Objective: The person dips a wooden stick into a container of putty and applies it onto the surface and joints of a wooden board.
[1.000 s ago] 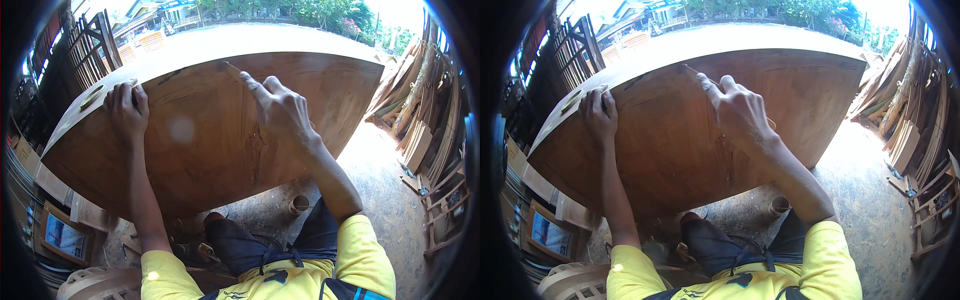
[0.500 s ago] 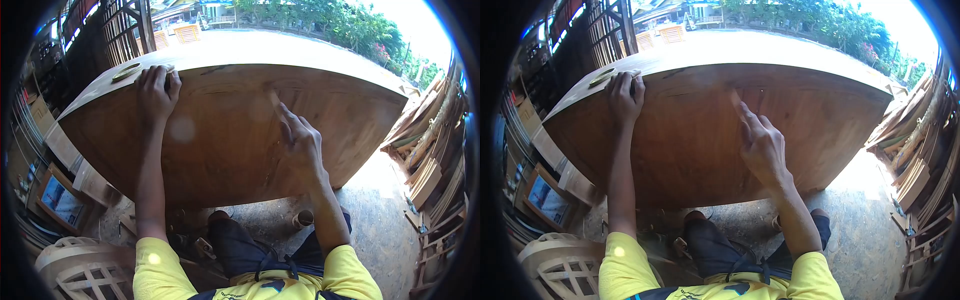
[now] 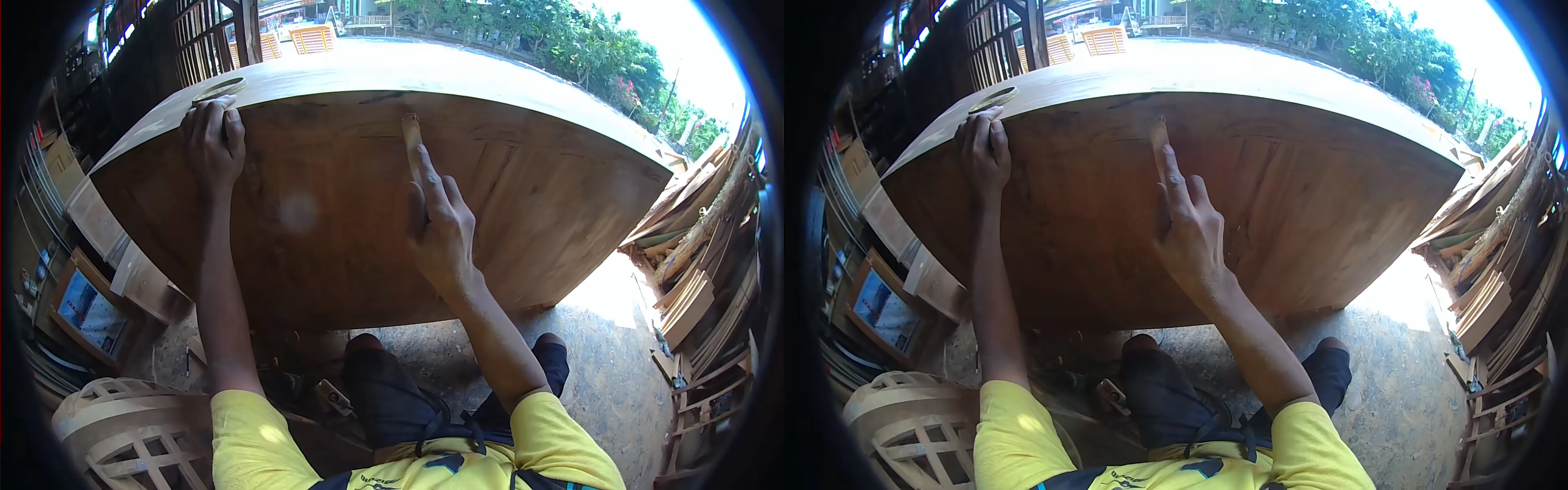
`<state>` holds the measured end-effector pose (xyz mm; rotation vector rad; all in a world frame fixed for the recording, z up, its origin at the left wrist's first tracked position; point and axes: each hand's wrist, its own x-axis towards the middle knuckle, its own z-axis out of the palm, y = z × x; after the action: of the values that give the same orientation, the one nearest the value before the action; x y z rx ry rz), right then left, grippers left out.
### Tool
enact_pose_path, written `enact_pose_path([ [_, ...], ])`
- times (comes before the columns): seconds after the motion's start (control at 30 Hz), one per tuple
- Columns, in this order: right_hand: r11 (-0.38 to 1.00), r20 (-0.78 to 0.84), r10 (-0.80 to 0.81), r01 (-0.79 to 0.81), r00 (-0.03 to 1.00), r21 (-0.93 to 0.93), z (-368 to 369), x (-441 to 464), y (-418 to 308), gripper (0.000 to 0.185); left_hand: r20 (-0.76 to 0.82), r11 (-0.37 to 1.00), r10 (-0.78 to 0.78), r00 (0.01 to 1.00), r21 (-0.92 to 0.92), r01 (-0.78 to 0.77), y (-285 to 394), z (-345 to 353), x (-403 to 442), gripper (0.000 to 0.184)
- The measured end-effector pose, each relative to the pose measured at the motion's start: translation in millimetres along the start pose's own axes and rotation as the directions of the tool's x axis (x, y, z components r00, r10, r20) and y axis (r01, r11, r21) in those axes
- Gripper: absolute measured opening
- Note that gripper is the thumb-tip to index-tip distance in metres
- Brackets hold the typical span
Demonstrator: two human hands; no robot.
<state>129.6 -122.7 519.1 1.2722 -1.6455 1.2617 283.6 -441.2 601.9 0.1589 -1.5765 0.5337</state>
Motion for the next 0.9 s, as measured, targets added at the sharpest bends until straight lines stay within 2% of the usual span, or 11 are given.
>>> enact_pose_path([
  [0.13,0.997,-0.012,0.069,-0.070,0.998,-0.038,18,13,-8,0.060,-0.018,1.000,0.013,1.000,-0.025,-0.014,-2,0,1,0.026],
  [0.23,0.982,0.006,0.106,-0.104,0.994,-0.158,30,6,-1,0.066,-0.024,0.999,0.030,0.999,-0.027,-0.030,-2,0,1,0.025],
  [0.3,0.994,0.014,0.039,-0.038,0.999,-0.101,20,2,-7,0.071,-0.024,0.999,0.028,0.999,-0.028,-0.029,-2,0,0,0.025],
  [0.53,0.988,0.022,0.021,-0.018,1.000,-0.155,22,14,-7,0.071,-0.036,0.998,-0.007,0.999,-0.062,0.004,-4,1,-2,0.022],
  [0.63,0.996,0.031,-0.030,0.033,0.999,-0.079,26,14,-11,0.073,-0.067,0.997,0.011,0.998,-0.081,-0.017,-4,1,-1,0.021],
  [0.7,0.978,0.088,0.006,0.013,0.996,-0.210,43,14,-4,0.074,-0.016,0.999,0.006,1.000,-0.048,-0.007,-4,0,-3,0.025],
  [0.73,0.978,0.090,0.007,0.012,0.996,-0.209,42,11,-5,0.074,-0.014,0.999,0.005,1.000,-0.048,-0.006,-4,-1,-3,0.025],
  [0.83,0.990,0.088,0.000,0.013,0.996,-0.139,36,10,-14,0.073,-0.025,0.998,0.003,1.000,-0.068,-0.005,-3,-1,-4,0.024],
  [0.9,0.992,0.023,-0.061,0.064,0.998,-0.109,35,15,-17,0.070,-0.032,0.998,-0.004,0.999,-0.067,0.002,-2,-1,-3,0.023],
])
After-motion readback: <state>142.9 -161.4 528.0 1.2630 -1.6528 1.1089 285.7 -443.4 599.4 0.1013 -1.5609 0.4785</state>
